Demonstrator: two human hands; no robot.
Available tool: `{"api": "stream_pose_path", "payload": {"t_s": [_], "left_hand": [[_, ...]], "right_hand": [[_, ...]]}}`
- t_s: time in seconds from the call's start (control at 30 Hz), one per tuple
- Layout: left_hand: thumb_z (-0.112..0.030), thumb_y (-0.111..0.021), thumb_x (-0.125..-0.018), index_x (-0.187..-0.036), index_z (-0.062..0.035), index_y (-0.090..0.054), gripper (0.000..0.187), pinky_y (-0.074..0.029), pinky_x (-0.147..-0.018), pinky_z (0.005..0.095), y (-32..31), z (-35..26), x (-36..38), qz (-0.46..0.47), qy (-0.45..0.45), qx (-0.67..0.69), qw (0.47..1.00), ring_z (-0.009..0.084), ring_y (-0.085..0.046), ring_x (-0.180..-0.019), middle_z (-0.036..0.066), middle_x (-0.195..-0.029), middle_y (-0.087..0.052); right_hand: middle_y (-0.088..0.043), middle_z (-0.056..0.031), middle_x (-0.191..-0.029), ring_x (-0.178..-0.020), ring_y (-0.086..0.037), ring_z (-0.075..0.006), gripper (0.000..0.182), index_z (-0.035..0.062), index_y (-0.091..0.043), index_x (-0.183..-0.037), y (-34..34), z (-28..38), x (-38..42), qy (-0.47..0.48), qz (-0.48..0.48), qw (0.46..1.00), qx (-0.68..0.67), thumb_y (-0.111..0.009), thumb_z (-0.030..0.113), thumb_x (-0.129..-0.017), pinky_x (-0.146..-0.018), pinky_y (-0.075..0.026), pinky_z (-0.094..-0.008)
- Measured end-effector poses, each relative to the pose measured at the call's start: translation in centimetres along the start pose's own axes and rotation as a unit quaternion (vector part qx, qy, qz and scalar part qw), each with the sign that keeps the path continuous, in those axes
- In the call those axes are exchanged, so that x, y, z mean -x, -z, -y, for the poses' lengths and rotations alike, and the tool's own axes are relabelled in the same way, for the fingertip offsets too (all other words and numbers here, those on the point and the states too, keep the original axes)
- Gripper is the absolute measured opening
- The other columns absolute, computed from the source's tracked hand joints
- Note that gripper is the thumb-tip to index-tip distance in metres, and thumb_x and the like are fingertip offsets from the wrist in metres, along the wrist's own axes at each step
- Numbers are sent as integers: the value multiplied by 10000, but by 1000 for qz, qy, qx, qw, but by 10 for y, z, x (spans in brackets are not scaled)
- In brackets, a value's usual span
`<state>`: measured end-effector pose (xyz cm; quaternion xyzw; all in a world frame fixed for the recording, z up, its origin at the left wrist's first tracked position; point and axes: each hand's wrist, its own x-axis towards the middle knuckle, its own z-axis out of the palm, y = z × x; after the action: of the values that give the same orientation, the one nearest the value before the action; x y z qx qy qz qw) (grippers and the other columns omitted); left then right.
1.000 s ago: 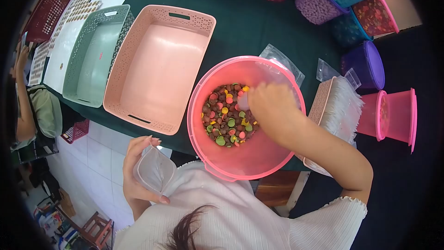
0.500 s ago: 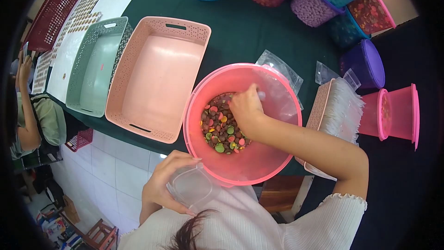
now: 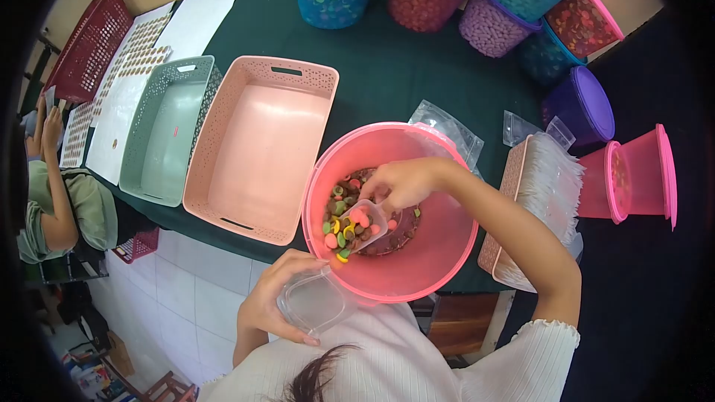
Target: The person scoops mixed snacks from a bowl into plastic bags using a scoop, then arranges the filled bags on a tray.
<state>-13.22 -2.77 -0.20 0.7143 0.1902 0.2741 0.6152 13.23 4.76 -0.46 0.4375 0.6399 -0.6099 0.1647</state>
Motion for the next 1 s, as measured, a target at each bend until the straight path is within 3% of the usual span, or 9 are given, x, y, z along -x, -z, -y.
{"api": "stream_pose_path", "payload": {"t_s": [0.2,0.37,0.47,0.5,0.6,0.7,0.77,0.83,1.0], "left_hand": [[-322,-774,-500,-1141,-5,-443,788,-355,-866,351,2,-10,0,11,-1,-26,1000,265,-459,-995,143,-1111,-490],[-336,-770,-501,-1132,5,-455,783,-351,-873,348,10,-30,3,-1,-40,-53,998,256,-471,-991,138,-1112,-494],[-356,-767,-505,-1132,-2,-468,779,-342,-888,362,12,-42,3,-123,-146,-35,981,262,-467,-1021,131,-1098,-509],[-433,-683,-552,-1166,-6,-409,796,-335,-897,374,7,-52,-8,-247,-201,19,948,270,-457,-1024,142,-1110,-483],[-663,-432,-692,-1268,-19,-231,886,-317,-925,411,-14,-79,-39,-570,-326,190,730,295,-430,-1030,177,-1145,-405],[-648,-369,-738,-1247,-13,-265,821,-309,-928,437,-25,-47,-56,-512,-340,76,785,296,-382,-1104,184,-1190,-371],[-521,-527,-730,-1243,-3,-269,773,-290,-949,433,-30,-8,-68,-401,-324,-90,852,296,-353,-1151,186,-1224,-356],[-330,-715,-628,-1221,19,-304,801,-319,-936,406,-36,-22,-72,-200,-108,-63,972,284,-386,-1135,186,-1199,-383],[-285,-794,-520,-1235,28,-283,933,-399,-859,387,-33,-15,-92,-84,-51,-147,984,291,-461,-1040,190,-1136,-410]], "right_hand": [[-470,-93,-1124,-1056,-429,-194,386,83,-468,-1147,-14,-7,26,70,-95,986,-119,-536,68,-767,-903,-341,-331],[-533,-68,-953,-882,-512,-167,350,48,-478,-1106,-26,-14,37,102,-183,972,-108,-476,97,-760,-790,-395,-299],[-545,-66,-897,-823,-520,-157,338,41,-489,-1076,-32,-2,65,121,-217,962,-117,-430,95,-748,-730,-408,-288],[-551,-67,-869,-795,-522,-147,337,36,-496,-1059,-33,2,78,159,-238,952,-106,-408,89,-737,-695,-413,-277],[-553,-71,-844,-781,-516,-123,336,20,-503,-1032,-37,18,123,165,-326,930,-43,-413,81,-714,-665,-406,-247],[-553,-70,-840,-785,-514,-107,348,13,-504,-1026,-42,9,148,115,-392,911,-60,-411,67,-695,-677,-403,-233],[-557,-62,-826,-771,-514,-104,343,7,-504,-1027,-46,6,162,91,-416,903,-58,-405,59,-702,-676,-405,-238],[-560,-55,-798,-730,-505,-101,332,-2,-508,-1020,-49,1,172,123,-455,876,-99,-402,59,-711,-636,-405,-242],[-584,-85,-756,-723,-549,-137,296,-9,-533,-983,-46,15,184,73,-480,873,-48,-414,100,-735,-624,-420,-268]]}}
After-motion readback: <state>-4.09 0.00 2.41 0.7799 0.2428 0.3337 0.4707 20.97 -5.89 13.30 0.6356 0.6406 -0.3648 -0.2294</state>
